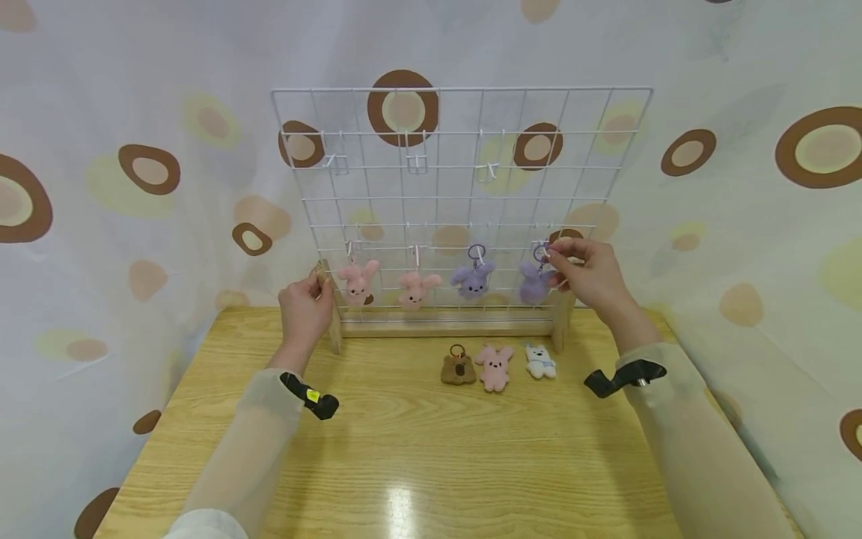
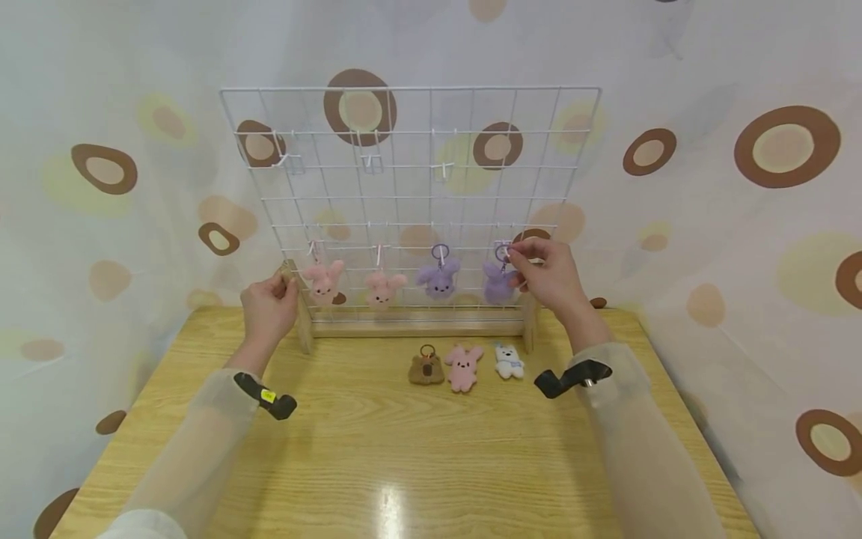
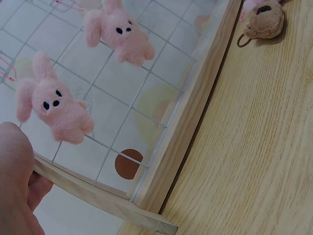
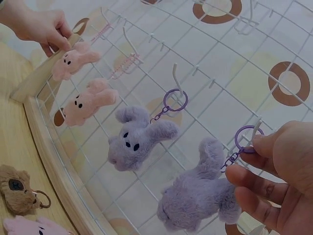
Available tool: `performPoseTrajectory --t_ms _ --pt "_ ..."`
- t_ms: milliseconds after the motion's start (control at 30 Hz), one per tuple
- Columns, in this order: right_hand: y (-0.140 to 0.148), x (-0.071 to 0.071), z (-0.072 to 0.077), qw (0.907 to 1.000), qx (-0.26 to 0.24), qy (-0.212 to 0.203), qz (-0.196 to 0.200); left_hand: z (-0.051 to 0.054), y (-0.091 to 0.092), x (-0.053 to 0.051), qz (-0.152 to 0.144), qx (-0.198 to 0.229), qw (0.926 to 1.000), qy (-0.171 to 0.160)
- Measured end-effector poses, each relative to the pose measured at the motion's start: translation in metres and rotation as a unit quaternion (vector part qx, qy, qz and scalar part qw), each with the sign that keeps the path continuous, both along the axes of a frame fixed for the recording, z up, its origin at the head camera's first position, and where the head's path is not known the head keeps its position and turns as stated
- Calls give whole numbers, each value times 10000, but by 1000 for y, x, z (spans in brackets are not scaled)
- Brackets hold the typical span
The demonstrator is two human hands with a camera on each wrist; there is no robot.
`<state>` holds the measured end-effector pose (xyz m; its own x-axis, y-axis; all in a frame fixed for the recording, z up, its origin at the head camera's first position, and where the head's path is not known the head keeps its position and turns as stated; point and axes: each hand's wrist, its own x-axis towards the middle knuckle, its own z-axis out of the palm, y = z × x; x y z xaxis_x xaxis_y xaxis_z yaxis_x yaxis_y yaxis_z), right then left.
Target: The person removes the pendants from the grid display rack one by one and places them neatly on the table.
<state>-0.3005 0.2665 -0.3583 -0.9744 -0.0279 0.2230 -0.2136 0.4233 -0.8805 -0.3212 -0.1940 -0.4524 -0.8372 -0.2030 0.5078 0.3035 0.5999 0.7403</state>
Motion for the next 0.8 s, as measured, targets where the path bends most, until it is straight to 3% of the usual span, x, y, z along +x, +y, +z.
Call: performPoseTrajectory --t_ms 800 --pt "-2 37 7 9996 -66 213 168 0 1 1 77 18 10000 -9"
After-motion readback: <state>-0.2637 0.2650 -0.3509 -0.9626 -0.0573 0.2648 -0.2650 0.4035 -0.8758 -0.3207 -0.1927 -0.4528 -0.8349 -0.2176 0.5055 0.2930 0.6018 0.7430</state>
